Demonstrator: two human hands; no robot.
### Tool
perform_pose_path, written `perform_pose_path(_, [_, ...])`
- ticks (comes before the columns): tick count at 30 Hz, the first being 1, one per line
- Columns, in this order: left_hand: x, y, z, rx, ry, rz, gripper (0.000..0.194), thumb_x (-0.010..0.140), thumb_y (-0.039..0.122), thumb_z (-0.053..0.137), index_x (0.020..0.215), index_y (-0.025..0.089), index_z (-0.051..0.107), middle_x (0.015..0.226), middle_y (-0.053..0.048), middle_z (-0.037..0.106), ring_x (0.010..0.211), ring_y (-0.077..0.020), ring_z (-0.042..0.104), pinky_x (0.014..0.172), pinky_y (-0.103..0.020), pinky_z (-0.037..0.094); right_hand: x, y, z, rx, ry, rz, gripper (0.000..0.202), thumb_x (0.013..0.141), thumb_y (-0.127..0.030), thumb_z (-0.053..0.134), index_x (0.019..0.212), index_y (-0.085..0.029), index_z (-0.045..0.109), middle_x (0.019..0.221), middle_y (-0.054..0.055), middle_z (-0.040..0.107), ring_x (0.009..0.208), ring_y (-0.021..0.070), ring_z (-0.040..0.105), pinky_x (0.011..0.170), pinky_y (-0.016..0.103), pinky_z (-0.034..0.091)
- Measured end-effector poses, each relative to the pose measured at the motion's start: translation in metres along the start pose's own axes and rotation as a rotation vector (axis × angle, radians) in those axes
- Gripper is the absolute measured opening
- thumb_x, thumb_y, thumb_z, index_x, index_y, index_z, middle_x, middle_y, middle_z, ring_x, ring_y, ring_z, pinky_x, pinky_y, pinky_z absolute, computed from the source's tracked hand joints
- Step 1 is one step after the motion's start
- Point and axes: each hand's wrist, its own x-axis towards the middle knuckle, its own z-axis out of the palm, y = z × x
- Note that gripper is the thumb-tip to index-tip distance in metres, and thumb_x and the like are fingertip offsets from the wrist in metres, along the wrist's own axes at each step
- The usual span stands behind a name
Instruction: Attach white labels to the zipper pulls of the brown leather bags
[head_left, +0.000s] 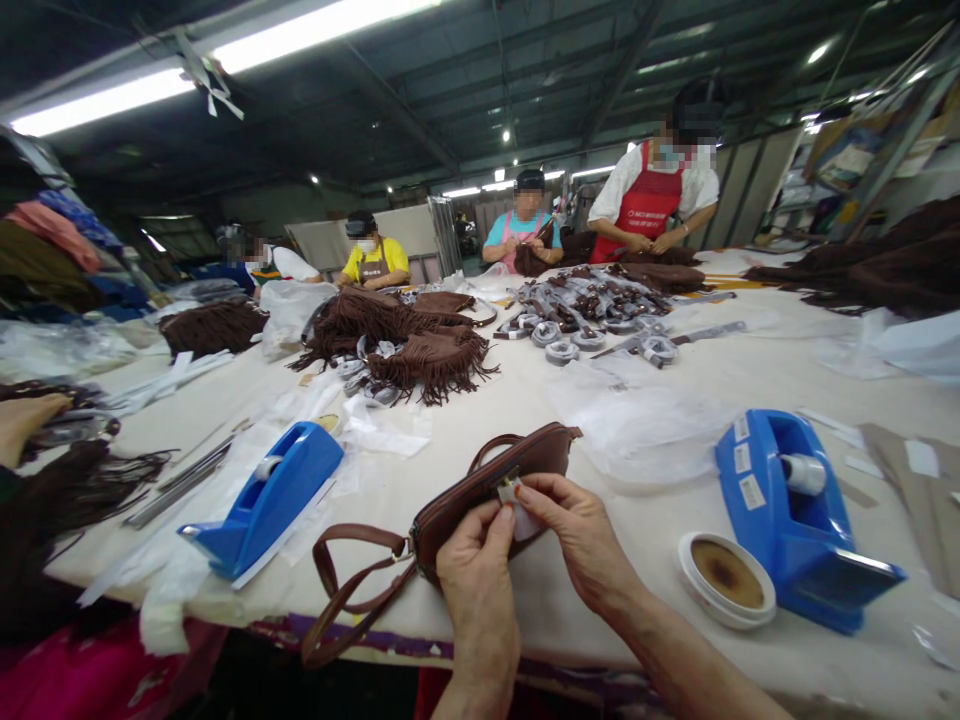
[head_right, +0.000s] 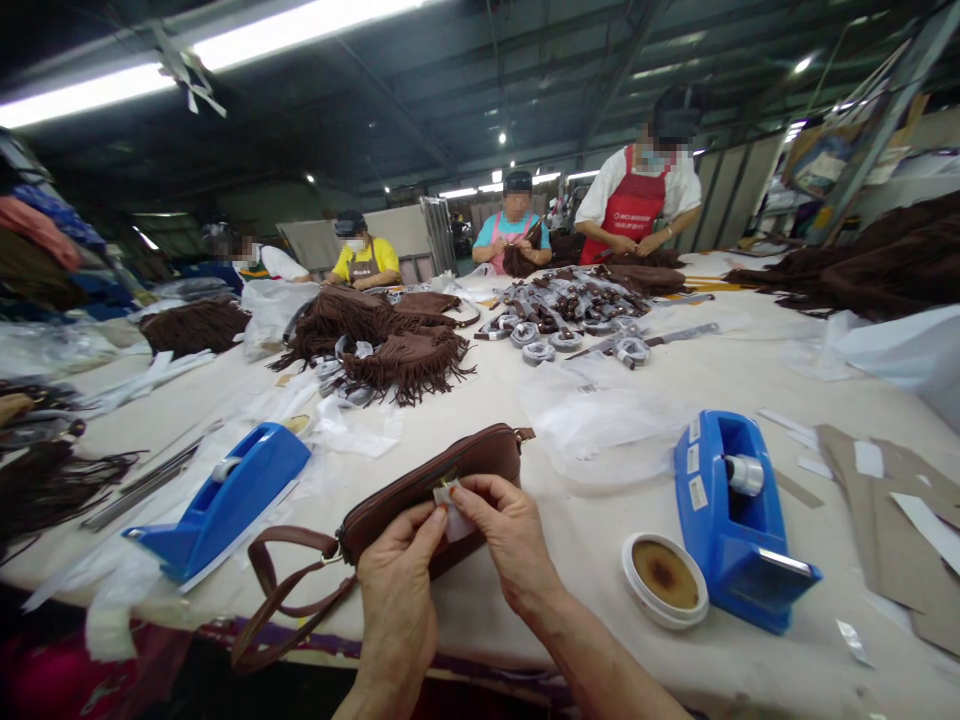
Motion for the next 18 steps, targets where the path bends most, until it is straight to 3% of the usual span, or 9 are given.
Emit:
perform_pose_path(12, [0.001, 0.012, 0.012, -0.156, 0.096, -0.095, 0.011, 0.056, 0.023, 0.07, 0.064, 0.015, 0.071, 0.058, 0.0, 0.065, 0.055, -0.01, 0.053, 0.053, -0.02, 0.04, 0.008, -0.007, 0.003, -0.015, 0.0, 0.012, 0.016, 0.059, -0.031, 0.076, 0.065, -0.017, 0.069, 0.062, -0.002, 0.064, 0.059, 0.0109, 0.051, 0.057, 0.024, 0.04])
perform_pose_path(18, [-0.001, 0.014, 0.016, -0.184, 0.093, -0.16, 0.016, 0.053, 0.025, 0.073, 0.065, 0.015, 0.071, 0.06, -0.001, 0.066, 0.057, -0.011, 0.054, 0.053, -0.021, 0.04, 0.009, -0.009, 0.005, -0.01, 0.01, 0.013, 0.017, 0.059, -0.032, 0.075, 0.064, -0.017, 0.068, 0.06, -0.002, 0.062, 0.057, 0.0109, 0.051, 0.055, 0.024, 0.04])
